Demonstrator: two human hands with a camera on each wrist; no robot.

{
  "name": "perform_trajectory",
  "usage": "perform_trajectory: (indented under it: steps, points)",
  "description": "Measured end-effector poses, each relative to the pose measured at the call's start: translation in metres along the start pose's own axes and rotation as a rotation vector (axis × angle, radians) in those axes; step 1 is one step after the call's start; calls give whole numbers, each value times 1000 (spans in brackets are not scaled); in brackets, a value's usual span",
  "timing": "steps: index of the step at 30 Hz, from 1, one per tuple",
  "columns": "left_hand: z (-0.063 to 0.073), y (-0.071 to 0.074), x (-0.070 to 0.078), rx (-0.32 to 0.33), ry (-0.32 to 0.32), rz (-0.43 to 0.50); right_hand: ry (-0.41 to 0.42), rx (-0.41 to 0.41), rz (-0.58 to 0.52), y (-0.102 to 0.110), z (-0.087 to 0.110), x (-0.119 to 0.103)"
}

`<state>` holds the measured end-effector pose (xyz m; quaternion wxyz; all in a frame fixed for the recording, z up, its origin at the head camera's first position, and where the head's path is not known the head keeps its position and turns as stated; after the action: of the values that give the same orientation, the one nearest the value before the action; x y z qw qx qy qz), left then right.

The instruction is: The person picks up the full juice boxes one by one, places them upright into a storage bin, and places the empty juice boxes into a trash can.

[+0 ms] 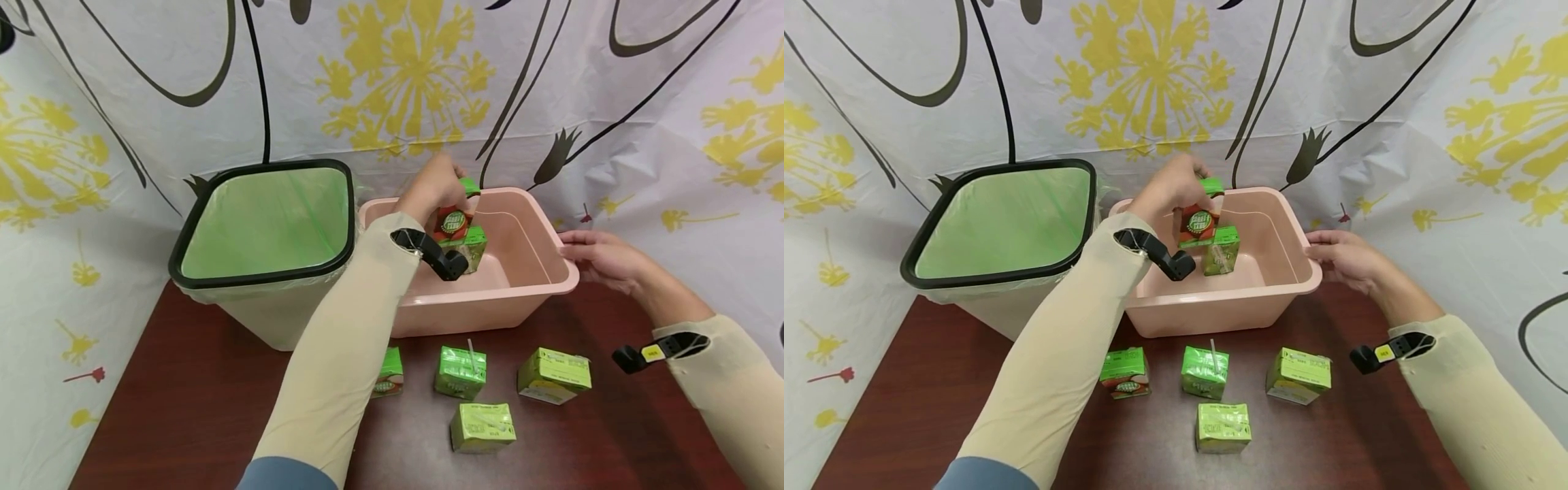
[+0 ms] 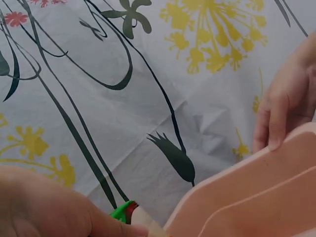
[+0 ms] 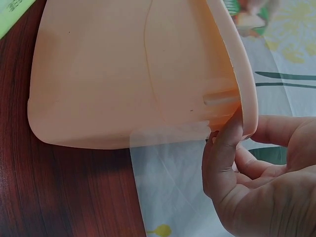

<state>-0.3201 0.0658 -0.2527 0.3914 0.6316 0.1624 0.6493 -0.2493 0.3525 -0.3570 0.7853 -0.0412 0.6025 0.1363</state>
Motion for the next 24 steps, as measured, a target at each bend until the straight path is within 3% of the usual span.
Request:
perform_trajectory:
  steps: [4,6,16,20,24]
  points:
    - [0,-8,-13,40,35,-61,9,-5,5,0,0,0]
    - [0,-11,-21,43,45,-43,10,-8,8,0,-1,0]
    - [-14,-21,-62,-40,42,-35,5,-2,13,1,-1,0]
    - [-19,-30,-80,-64,-8,32,4,-2,23,1,0,0]
    - [-22,-41,-94,-55,-90,37,3,0,41,0,1,0]
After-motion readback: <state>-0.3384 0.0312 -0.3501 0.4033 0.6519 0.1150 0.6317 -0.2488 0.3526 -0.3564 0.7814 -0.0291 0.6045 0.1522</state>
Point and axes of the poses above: each hand's wrist, its own z-axis away from the middle knuckle, its own y-axis out of the back of the hand, x = y × z, the point moved 2 cm from there along -z, towards the middle knuckle, and after that the axes turned 3 degrees about x, right-handed, at the moved point
